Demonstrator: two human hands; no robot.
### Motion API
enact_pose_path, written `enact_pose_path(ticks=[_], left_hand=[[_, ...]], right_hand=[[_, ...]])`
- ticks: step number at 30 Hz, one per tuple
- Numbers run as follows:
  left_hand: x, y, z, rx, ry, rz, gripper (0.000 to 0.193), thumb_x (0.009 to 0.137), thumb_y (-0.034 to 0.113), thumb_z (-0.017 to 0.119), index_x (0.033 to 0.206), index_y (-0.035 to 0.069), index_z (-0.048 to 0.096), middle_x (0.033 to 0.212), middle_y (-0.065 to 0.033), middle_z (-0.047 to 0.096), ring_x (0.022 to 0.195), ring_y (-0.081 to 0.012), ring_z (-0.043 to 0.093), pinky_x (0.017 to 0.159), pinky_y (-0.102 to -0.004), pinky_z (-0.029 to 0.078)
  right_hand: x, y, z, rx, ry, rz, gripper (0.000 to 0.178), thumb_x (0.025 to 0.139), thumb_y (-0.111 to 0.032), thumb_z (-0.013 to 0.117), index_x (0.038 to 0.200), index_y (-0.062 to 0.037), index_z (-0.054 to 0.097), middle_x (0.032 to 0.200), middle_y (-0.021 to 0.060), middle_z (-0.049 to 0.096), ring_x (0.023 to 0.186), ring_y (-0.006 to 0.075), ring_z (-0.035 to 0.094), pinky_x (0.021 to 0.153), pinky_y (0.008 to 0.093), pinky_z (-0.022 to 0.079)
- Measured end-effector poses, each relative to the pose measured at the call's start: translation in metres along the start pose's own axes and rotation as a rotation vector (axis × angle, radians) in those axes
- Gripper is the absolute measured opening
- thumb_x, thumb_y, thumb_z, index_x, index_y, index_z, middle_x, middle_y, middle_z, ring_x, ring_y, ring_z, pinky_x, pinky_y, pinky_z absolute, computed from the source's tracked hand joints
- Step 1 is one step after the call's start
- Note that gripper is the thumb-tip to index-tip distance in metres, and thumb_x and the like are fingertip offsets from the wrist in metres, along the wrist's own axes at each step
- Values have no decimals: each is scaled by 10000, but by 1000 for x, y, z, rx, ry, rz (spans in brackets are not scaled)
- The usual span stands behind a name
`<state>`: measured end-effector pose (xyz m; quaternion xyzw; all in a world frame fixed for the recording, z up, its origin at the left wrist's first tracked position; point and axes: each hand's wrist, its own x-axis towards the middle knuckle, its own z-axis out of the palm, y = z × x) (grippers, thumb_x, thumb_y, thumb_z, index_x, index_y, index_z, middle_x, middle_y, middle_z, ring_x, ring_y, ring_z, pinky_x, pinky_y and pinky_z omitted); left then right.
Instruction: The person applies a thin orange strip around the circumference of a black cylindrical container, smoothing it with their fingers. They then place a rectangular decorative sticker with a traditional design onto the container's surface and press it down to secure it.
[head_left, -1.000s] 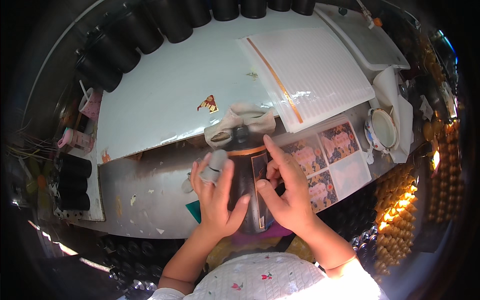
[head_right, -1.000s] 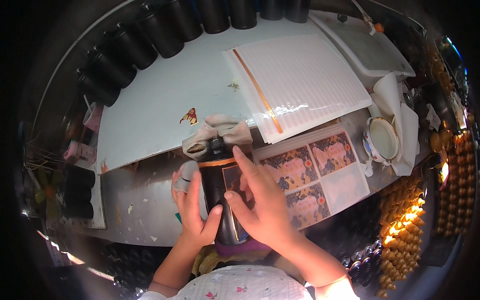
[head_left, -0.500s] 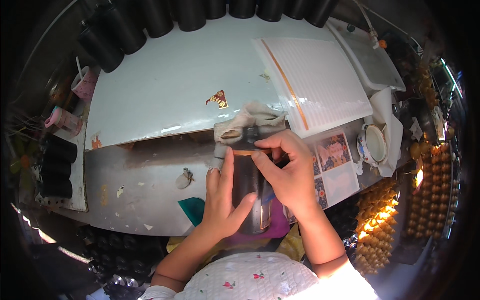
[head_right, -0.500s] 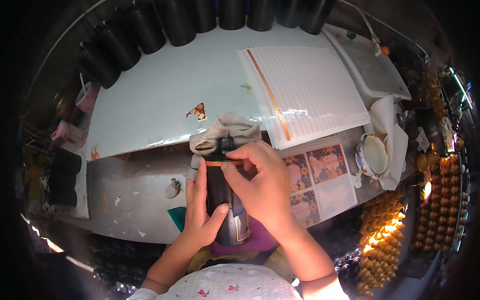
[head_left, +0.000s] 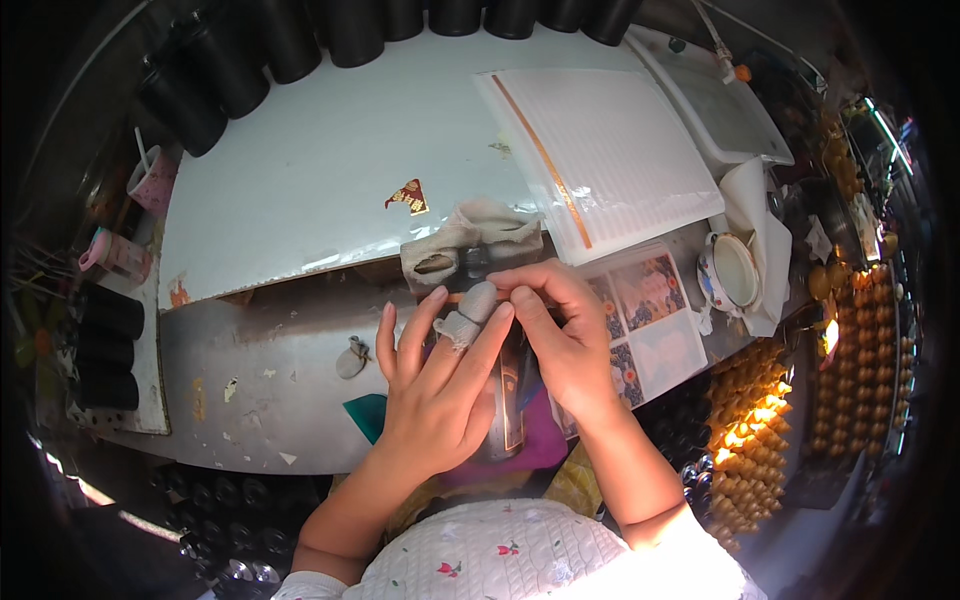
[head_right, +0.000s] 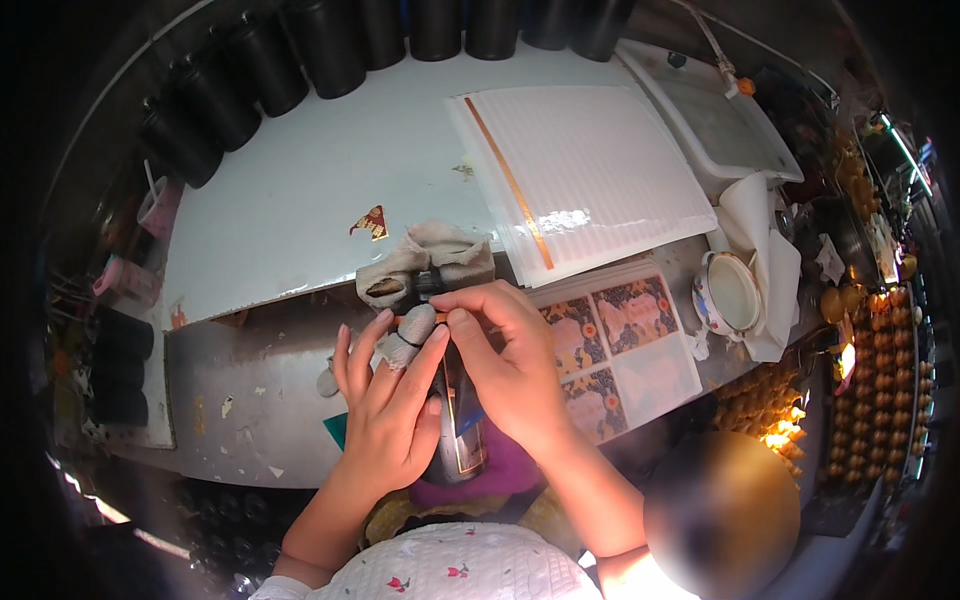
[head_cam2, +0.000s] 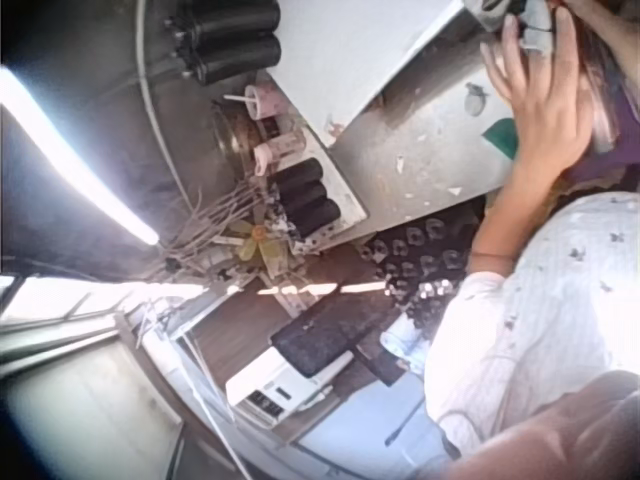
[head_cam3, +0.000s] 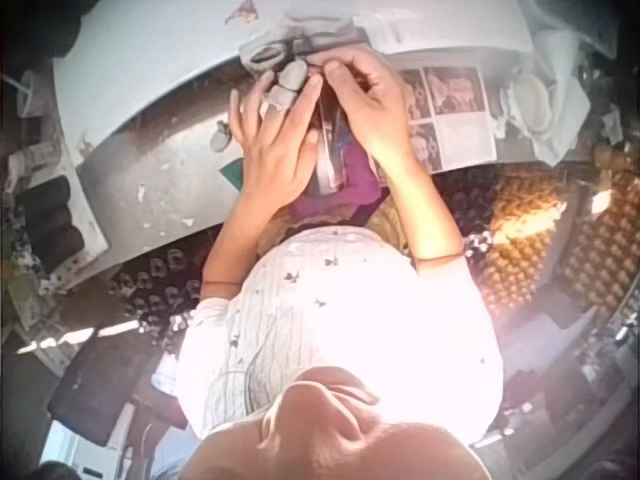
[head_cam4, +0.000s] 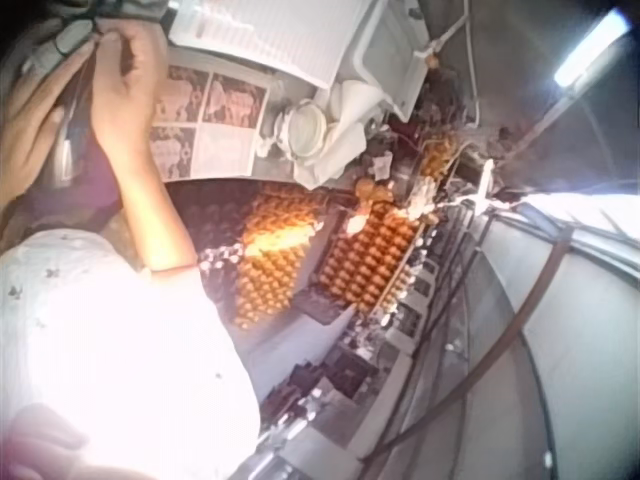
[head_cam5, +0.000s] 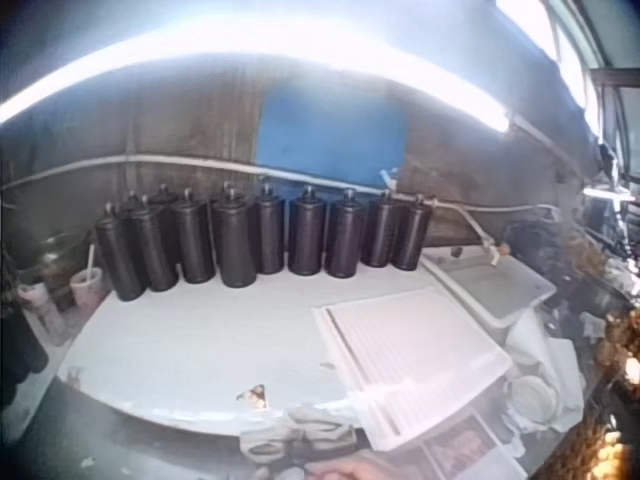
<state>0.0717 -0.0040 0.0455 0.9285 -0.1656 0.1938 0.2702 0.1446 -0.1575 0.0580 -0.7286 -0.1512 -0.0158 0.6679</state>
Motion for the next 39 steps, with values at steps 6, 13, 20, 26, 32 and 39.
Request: enact_pose_path(ticks=[6,13,20,26,32,39], left_hand=[[2,7,8,-81,176,-63,652,800,88,596,1452,93,565,962,-110,581,1353,-385,442,1178,-673,-8],[-6,12,2,-51,37,110,576,815,191,663,1390,180,634,834,19,625,1363,-335,477,1163,-687,-111],[-75,18,27,191,-12,211,438,799,489,773,1173,262,750,1362,-67,444,1369,-343,407,1165,-720,28],[-74,20,24,357,-26,158,502,817,524,766,1241,260,720,1494,-76,400,1428,-412,381,1134,-750,-27],[-94,10,35,256,47,71,851,874,606,685,1528,124,431,1484,-162,523,1395,-429,476,1103,-761,-122],[-110,-1,26,-12,19,-114,997,828,556,753,1551,1,349,1321,-182,631,1291,-418,566,1109,-767,-101]], right_hand=[[-16,4,-10,455,84,331,276,1083,-213,485,1198,-43,669,957,0,607,837,77,565,722,226,475],[-33,10,-27,829,521,461,221,1049,-125,511,1219,-42,625,1040,44,630,978,109,590,797,271,544],[-4,-21,17,-302,142,-202,329,817,-26,682,1139,-39,622,1034,156,651,928,308,669,823,361,536],[-10,-3,11,-164,260,-128,321,815,-8,682,1125,-11,599,997,141,646,901,272,669,819,354,530],[-21,17,0,175,310,92,327,839,45,673,1148,2,575,1003,66,624,931,120,606,845,276,495],[-20,19,2,161,303,50,321,840,48,664,1146,14,573,1003,65,625,933,117,602,845,275,495]])
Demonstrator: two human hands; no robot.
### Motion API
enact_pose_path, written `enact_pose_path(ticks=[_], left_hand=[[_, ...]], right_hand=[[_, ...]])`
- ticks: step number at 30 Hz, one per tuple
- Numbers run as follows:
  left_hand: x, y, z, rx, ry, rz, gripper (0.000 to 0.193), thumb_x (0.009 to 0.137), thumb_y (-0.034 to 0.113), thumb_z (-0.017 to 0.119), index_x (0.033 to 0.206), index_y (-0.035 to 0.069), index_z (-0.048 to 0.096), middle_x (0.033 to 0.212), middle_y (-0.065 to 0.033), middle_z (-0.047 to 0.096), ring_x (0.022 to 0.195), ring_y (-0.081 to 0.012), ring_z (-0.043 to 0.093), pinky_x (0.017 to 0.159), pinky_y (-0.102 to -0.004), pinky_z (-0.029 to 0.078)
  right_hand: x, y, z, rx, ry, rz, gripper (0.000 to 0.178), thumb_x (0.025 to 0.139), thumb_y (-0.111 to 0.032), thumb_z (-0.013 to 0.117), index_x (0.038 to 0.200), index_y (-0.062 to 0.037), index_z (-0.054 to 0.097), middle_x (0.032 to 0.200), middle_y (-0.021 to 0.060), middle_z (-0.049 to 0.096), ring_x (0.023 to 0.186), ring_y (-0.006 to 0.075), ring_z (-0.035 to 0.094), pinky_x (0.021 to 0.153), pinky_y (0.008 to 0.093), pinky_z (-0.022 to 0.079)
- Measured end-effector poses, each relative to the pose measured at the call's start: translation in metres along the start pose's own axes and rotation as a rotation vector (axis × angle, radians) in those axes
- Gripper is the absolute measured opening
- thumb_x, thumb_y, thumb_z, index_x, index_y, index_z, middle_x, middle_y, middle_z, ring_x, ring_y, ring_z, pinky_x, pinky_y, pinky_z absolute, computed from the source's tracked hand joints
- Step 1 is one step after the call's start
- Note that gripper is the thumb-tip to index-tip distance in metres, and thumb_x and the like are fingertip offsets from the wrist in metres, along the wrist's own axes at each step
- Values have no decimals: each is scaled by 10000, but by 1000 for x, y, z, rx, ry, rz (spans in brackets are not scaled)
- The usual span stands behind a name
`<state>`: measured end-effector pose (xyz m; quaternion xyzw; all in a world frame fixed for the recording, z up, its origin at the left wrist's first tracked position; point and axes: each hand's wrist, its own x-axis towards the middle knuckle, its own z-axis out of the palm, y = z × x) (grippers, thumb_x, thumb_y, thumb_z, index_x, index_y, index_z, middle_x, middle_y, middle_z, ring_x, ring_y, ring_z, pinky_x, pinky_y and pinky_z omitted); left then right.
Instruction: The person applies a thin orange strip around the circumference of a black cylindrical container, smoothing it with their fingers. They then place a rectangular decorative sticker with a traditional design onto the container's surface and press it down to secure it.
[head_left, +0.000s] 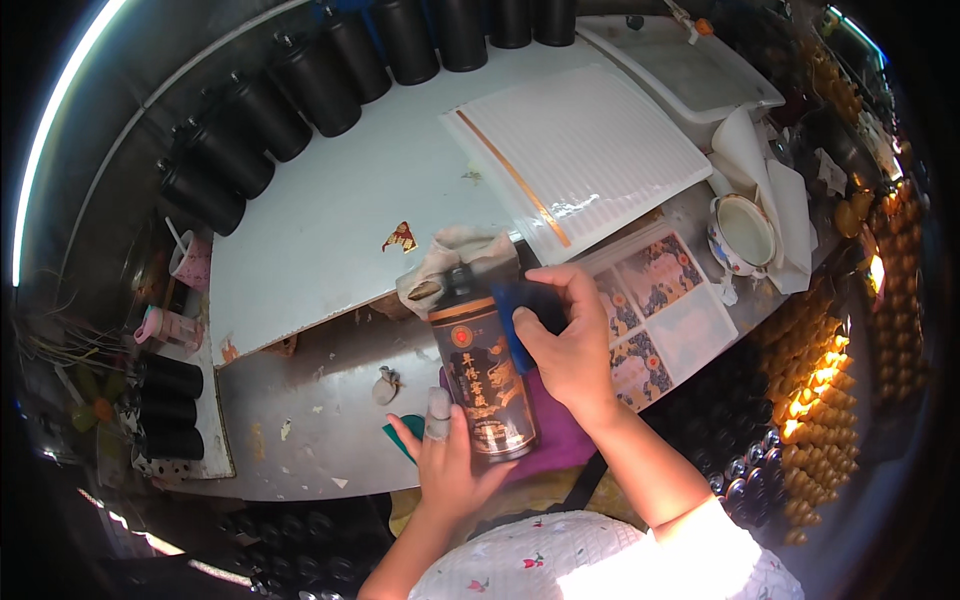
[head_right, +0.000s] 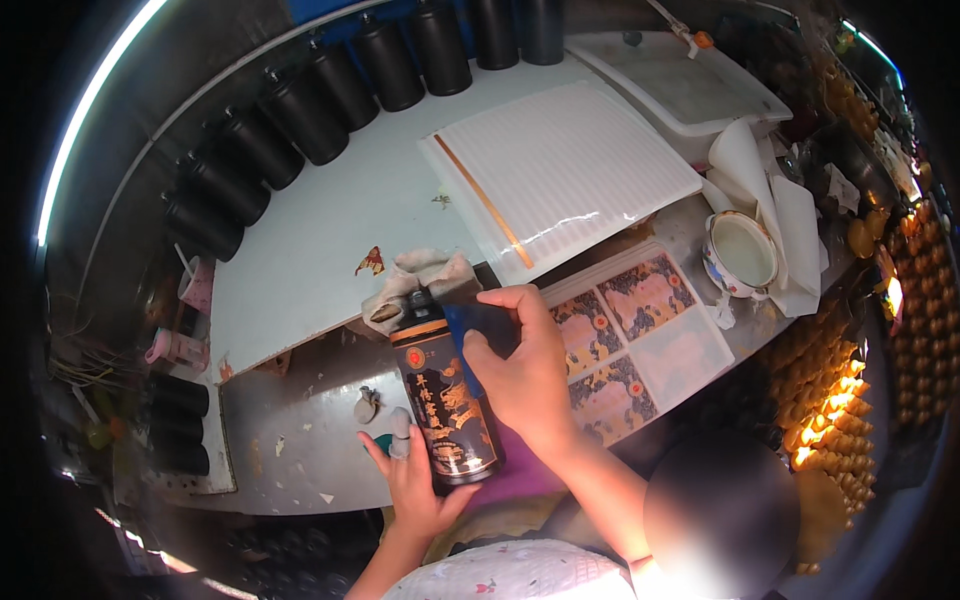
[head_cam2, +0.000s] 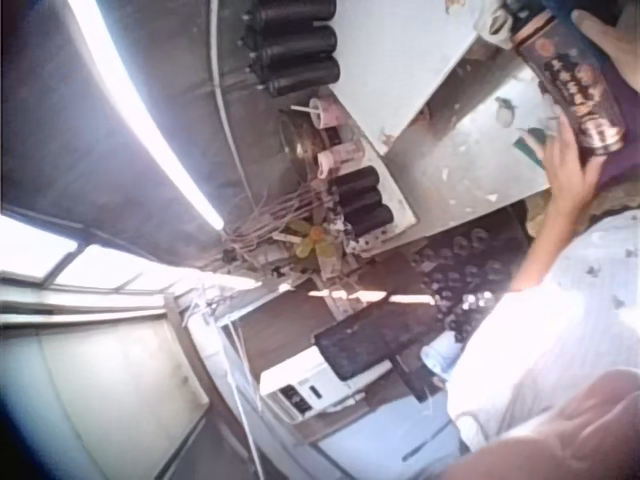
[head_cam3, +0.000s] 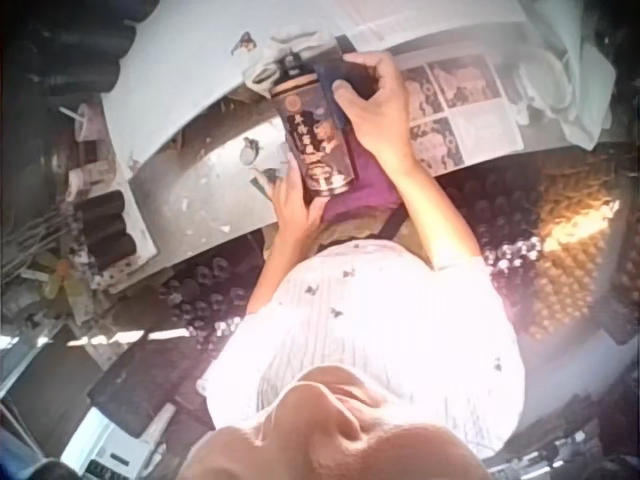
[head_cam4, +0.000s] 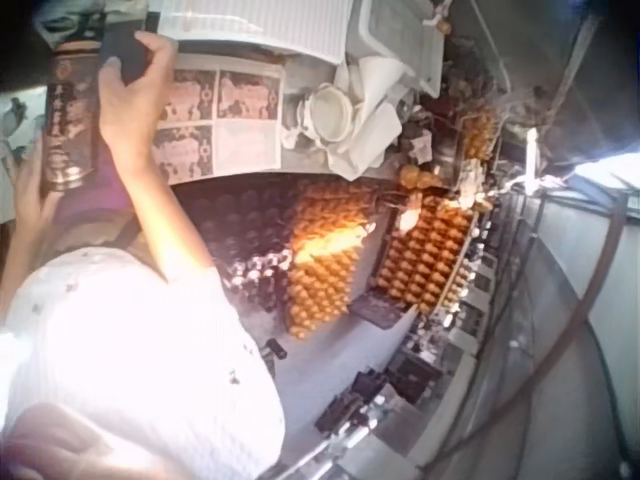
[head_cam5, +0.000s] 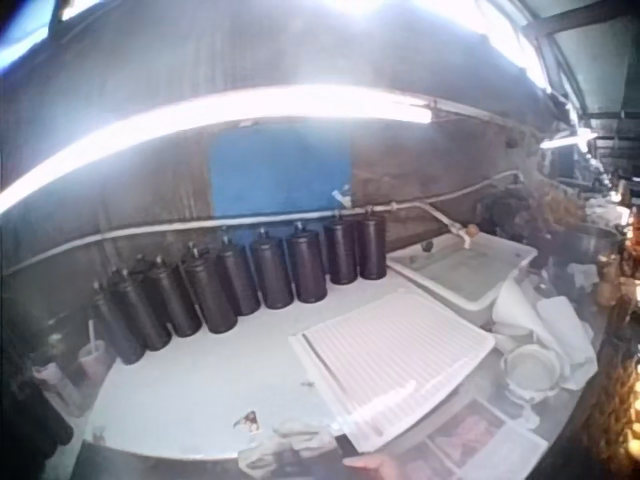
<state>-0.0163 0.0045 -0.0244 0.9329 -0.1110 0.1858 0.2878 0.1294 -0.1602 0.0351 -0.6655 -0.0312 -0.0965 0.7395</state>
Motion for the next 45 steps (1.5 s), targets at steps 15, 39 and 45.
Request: enact_pose_path(ticks=[15,39,45], left_hand=[[30,23,-4,202,81,186,903,754,450,846,1505,113,474,1289,-173,623,1248,-421,590,1157,-701,192],[17,-13,0,-25,-220,-1,1250,782,621,765,1585,-79,110,1506,-266,419,1420,-470,360,1193,-687,26],[28,18,-15,-34,-211,-32,1376,683,550,885,1595,-57,53,1632,-300,193,1509,-535,121,1194,-661,48]], right_hand=[[5,9,-15,-64,-5,61,323,851,66,645,1158,7,561,1039,57,639,982,113,610,905,271,487],[7,23,-14,132,14,188,320,835,2,641,1152,-5,607,1047,74,647,955,115,601,860,274,493],[-1,15,-3,184,145,51,362,849,38,636,1205,-6,586,1058,72,642,973,111,595,878,274,489]])
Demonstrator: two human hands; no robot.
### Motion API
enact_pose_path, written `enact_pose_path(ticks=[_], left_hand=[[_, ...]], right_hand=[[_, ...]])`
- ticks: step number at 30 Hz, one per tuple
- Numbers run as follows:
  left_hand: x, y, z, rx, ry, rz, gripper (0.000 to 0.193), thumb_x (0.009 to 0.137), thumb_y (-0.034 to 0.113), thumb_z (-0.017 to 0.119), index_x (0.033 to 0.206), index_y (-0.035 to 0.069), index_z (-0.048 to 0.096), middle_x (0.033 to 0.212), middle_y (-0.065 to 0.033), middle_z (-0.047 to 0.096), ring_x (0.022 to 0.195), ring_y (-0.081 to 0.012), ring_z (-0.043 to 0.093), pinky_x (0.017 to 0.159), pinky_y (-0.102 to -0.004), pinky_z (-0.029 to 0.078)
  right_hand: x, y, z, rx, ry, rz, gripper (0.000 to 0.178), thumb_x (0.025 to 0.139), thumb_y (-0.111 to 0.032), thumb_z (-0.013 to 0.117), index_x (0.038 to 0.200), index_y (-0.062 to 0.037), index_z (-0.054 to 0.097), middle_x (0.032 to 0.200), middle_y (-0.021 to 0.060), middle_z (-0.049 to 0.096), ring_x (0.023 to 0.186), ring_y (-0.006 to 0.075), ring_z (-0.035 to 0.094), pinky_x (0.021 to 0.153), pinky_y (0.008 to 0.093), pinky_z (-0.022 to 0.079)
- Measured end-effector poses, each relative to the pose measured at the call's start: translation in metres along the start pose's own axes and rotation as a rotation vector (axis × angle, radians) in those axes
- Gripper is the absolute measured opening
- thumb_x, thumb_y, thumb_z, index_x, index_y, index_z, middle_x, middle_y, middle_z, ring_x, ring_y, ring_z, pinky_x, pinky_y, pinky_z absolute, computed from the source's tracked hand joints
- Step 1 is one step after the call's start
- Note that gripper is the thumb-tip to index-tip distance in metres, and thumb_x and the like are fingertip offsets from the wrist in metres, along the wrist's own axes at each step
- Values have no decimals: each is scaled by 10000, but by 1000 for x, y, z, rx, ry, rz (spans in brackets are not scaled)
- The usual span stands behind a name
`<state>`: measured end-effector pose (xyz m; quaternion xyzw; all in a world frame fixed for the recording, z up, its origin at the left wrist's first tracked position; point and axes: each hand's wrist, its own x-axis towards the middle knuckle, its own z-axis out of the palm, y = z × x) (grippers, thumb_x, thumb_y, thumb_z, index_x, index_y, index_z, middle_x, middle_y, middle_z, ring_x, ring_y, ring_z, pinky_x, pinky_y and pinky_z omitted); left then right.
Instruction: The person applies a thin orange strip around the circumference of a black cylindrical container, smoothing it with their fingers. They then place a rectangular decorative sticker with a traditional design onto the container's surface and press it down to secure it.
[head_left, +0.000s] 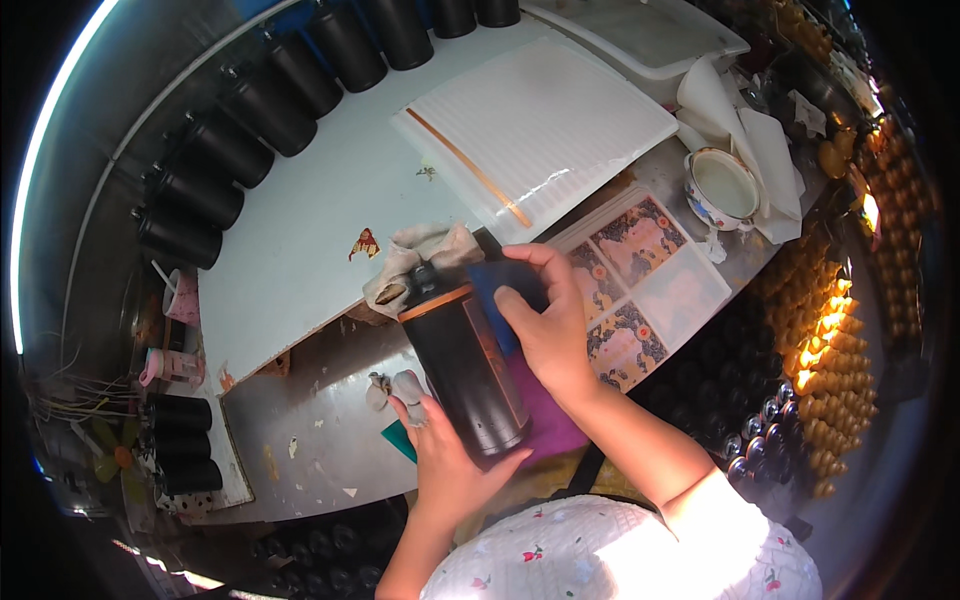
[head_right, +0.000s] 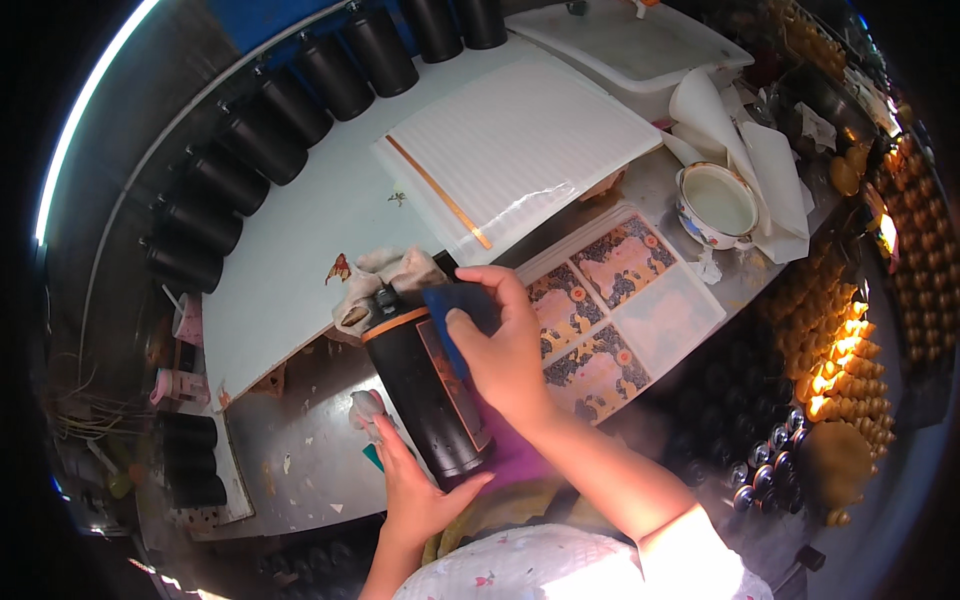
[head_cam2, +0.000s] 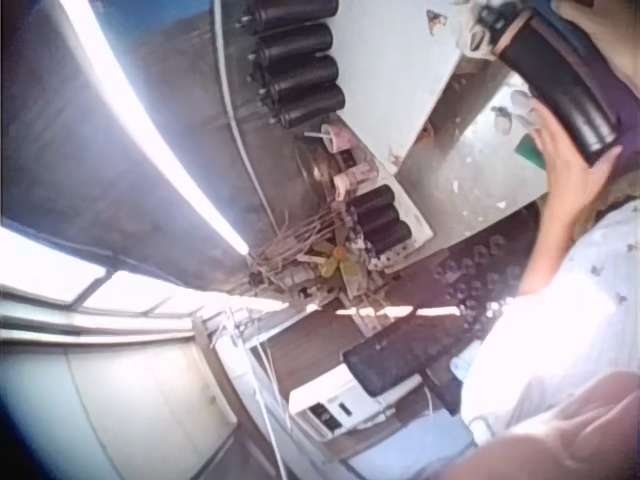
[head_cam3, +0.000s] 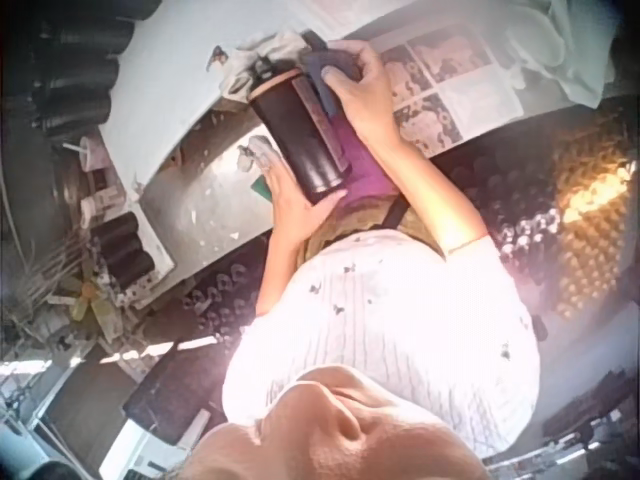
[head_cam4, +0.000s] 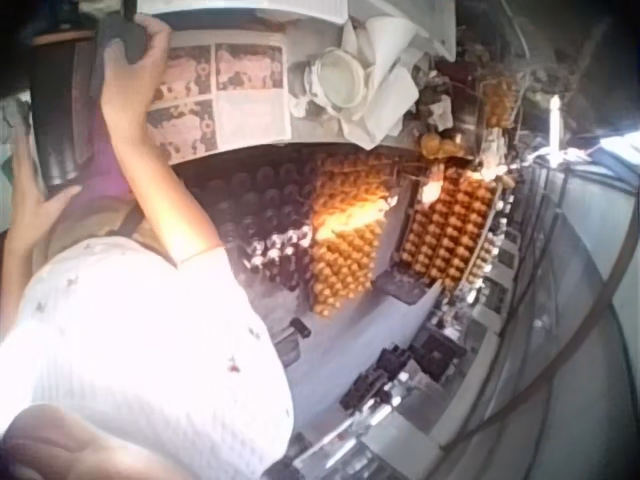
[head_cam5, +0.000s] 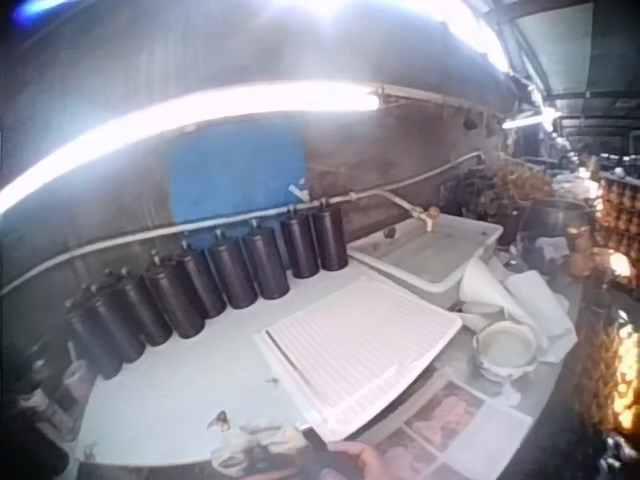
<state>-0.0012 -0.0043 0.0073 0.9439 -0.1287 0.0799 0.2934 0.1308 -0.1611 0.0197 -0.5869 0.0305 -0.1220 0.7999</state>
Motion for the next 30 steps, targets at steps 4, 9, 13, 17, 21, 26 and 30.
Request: enact_pose_path(ticks=[4,9,13,17,21,26,30], left_hand=[[20,14,2,364,31,162,1329,684,546,885,1594,-43,117,1563,-289,298,1468,-458,287,1166,-735,35],[7,-12,11,145,43,75,1252,781,691,714,1569,-98,145,1381,-280,506,1382,-439,429,1190,-698,-23],[-9,-25,13,-82,-44,-97,1163,898,746,493,1570,-115,94,1536,-307,383,1496,-486,249,1220,-619,-14],[-15,-24,21,-42,24,-103,1173,844,592,698,1594,-73,88,1596,-302,297,1510,-569,25,1212,-597,58],[-8,-21,22,-4,38,-72,1094,901,583,627,1570,-112,111,1580,-302,320,1519,-509,136,1215,-617,15],[-5,-20,20,36,56,36,993,976,581,498,1531,-163,145,1556,-301,354,1483,-433,315,1214,-641,-47],[-3,-19,17,5,23,4,1005,971,605,489,1535,-153,147,1546,-306,369,1468,-443,339,1214,-635,-44]], right_hand=[[-3,-13,8,-185,-155,-129,375,853,23,636,1223,-1,579,1125,107,634,1059,166,609,952,297,478],[3,24,-25,-18,-64,282,361,841,33,629,1198,3,583,1088,85,650,1000,154,619,907,289,488],[-3,8,-60,344,68,436,187,898,-7,561,1080,-36,592,987,36,643,890,97,602,841,268,478],[39,-1,-81,-209,22,-28,198,897,-29,573,1071,-69,660,788,29,619,733,145,617,692,312,495],[54,-19,-52,-1076,-132,-614,400,862,-20,618,1249,-109,668,684,67,568,646,213,624,587,347,488],[46,0,-71,-1073,-141,-808,393,833,-50,671,1224,-89,676,724,31,572,626,199,571,581,344,480],[30,18,-45,-258,151,-171,264,908,-151,733,1124,-25,648,915,24,590,681,107,544,626,277,467]])
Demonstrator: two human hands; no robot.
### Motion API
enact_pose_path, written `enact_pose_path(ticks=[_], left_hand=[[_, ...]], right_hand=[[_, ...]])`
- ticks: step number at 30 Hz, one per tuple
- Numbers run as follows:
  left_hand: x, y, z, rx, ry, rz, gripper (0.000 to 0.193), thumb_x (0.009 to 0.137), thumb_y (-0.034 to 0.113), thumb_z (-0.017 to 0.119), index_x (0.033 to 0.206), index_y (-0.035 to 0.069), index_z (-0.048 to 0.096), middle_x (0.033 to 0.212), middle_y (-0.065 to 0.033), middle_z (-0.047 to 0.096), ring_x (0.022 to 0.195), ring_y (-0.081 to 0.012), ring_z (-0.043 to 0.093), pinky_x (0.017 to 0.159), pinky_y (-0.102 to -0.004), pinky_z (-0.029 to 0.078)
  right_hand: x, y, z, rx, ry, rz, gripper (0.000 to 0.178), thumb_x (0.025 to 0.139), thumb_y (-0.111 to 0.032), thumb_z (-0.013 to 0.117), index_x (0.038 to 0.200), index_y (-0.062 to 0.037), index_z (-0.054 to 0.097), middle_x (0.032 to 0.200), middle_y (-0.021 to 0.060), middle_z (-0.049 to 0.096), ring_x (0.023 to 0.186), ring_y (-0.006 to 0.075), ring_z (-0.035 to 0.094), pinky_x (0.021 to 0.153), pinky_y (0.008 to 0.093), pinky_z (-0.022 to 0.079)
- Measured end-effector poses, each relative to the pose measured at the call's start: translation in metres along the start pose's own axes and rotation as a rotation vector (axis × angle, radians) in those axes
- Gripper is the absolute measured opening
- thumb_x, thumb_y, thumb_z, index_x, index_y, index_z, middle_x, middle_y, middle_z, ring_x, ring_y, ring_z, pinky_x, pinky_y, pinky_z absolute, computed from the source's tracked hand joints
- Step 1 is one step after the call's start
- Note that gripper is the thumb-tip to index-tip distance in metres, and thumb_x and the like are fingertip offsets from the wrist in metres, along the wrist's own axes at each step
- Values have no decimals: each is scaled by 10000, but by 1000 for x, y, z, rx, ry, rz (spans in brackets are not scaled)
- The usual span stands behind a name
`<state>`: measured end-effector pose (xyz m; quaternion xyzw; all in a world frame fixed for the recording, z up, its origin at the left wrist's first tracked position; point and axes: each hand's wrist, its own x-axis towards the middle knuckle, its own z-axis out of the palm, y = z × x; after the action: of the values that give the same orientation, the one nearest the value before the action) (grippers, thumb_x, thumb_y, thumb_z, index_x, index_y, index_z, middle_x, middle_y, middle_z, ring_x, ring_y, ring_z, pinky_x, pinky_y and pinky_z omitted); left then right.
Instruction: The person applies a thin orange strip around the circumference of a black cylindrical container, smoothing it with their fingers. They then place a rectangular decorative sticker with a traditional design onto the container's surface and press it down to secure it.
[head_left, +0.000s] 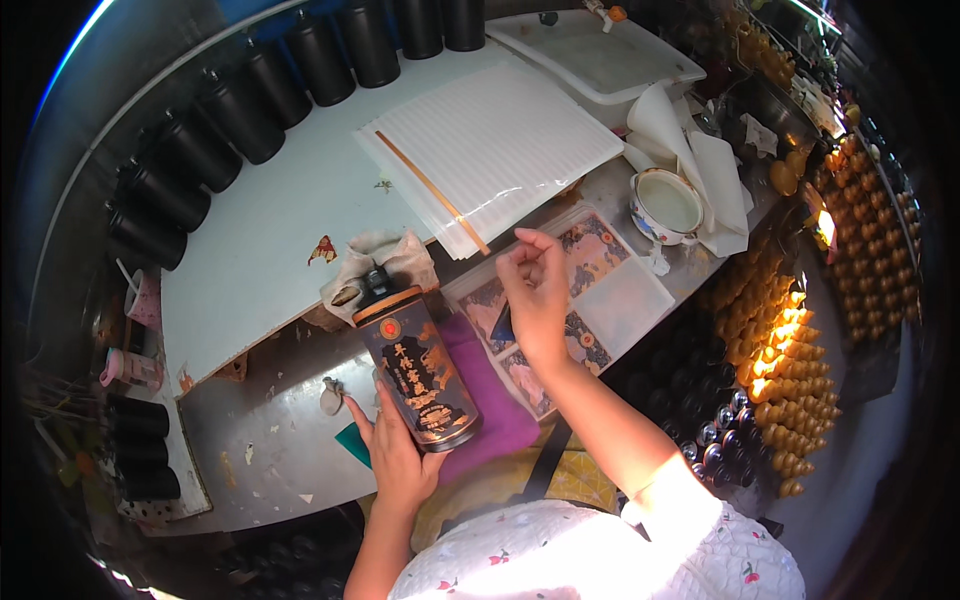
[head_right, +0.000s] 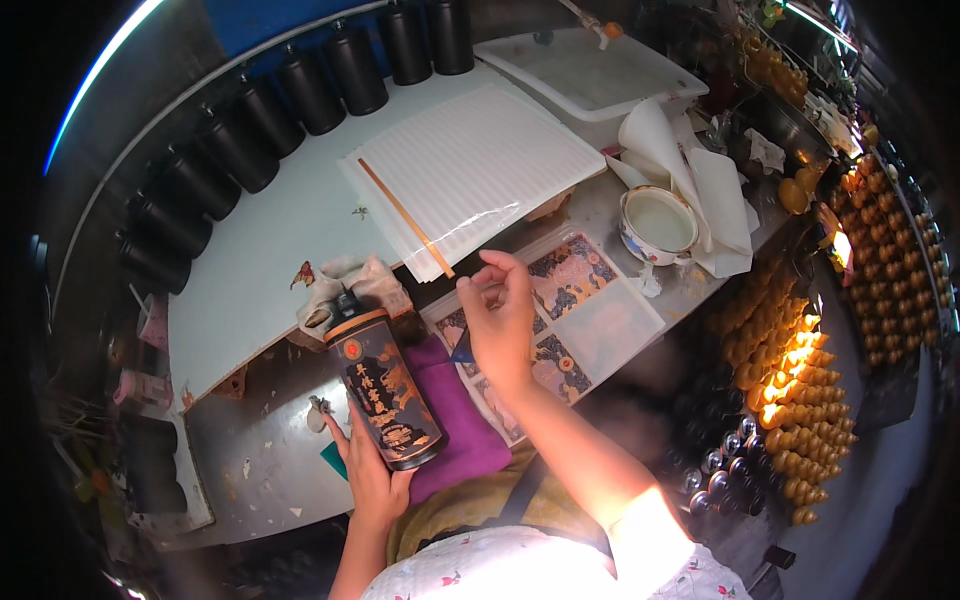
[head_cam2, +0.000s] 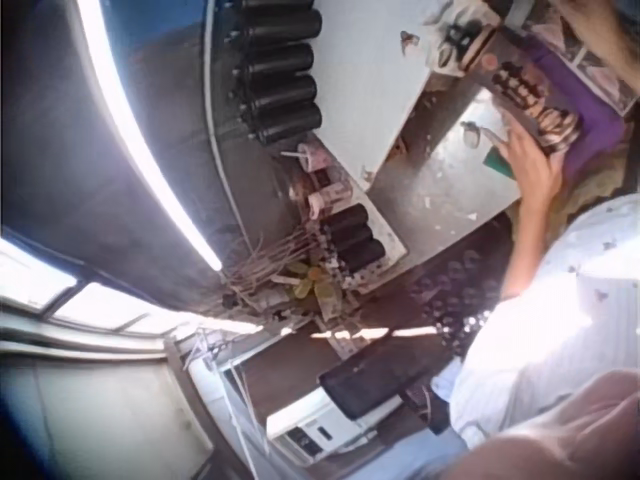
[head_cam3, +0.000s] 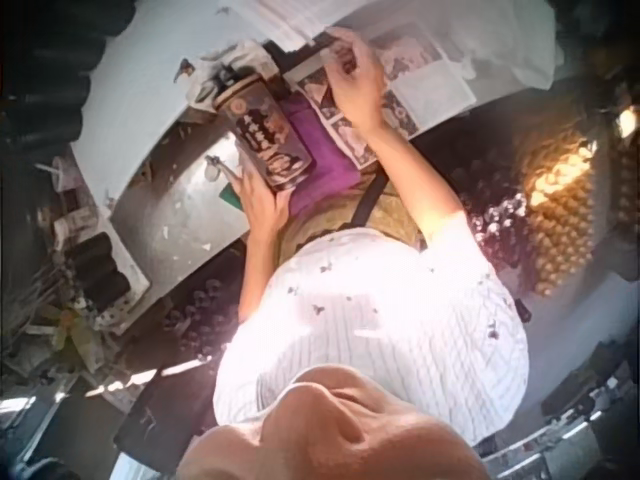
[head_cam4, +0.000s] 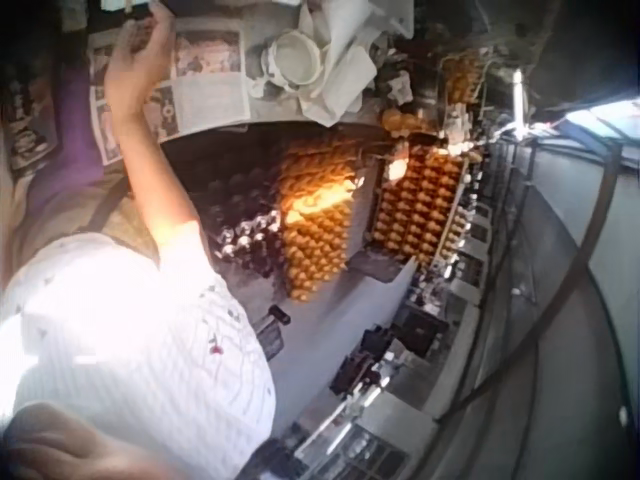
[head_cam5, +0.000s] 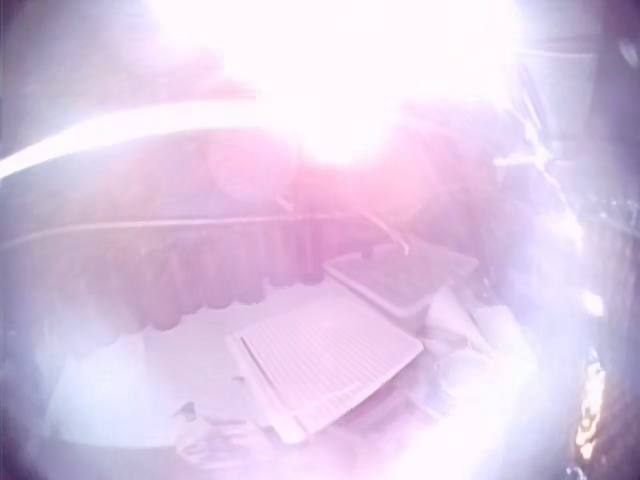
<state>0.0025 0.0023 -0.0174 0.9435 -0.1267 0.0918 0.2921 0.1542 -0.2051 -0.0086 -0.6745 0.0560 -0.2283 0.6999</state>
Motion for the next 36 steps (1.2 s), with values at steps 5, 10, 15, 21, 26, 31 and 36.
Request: enact_pose_path(ticks=[5,10,15,21,26,31,36], left_hand=[[-2,-2,1,-34,-27,-52,1048,941,613,542,1553,-132,130,1537,-309,384,1456,-449,359,1219,-625,-30],[-3,-4,6,-69,105,26,1090,842,424,746,1559,-124,133,1282,-245,583,1225,-430,550,1215,-655,40],[3,-4,3,-106,122,50,1071,757,254,812,1550,-110,189,1283,-248,605,1212,-420,578,1217,-660,85],[2,-2,-3,-241,65,12,1108,701,182,816,1588,-26,185,1457,-254,511,1382,-425,468,1241,-610,94],[-2,3,2,-274,82,-49,1138,722,196,835,1598,-24,143,1489,-257,471,1407,-487,403,1244,-582,127],[0,9,2,-188,119,-9,1174,743,290,864,1586,-52,122,1373,-258,537,1245,-435,534,1211,-655,115],[-9,38,-20,-304,135,15,1240,696,345,921,1604,1,150,1525,-276,367,1398,-437,362,1214,-585,156]], right_hand=[[17,-22,28,380,66,587,291,903,-232,794,988,-27,606,916,22,617,703,87,563,635,234,461],[3,-22,28,452,212,627,216,914,-188,782,927,-56,612,839,19,633,706,95,592,642,239,468],[7,-23,7,339,129,-47,84,939,-47,698,929,-55,616,928,66,691,789,98,606,765,255,487],[27,-98,-31,446,3,-65,83,944,-30,674,931,-46,594,1015,128,746,751,77,651,627,176,438],[12,-138,-70,250,-138,-228,119,916,52,647,943,-43,580,996,137,753,712,68,661,587,171,461],[-18,-149,-91,85,-160,-247,140,913,48,621,1010,-51,598,855,78,724,631,57,587,538,170,390],[-55,-174,-96,94,-398,-229,260,845,149,512,1037,-9,589,843,128,701,613,98,596,551,197,462]])
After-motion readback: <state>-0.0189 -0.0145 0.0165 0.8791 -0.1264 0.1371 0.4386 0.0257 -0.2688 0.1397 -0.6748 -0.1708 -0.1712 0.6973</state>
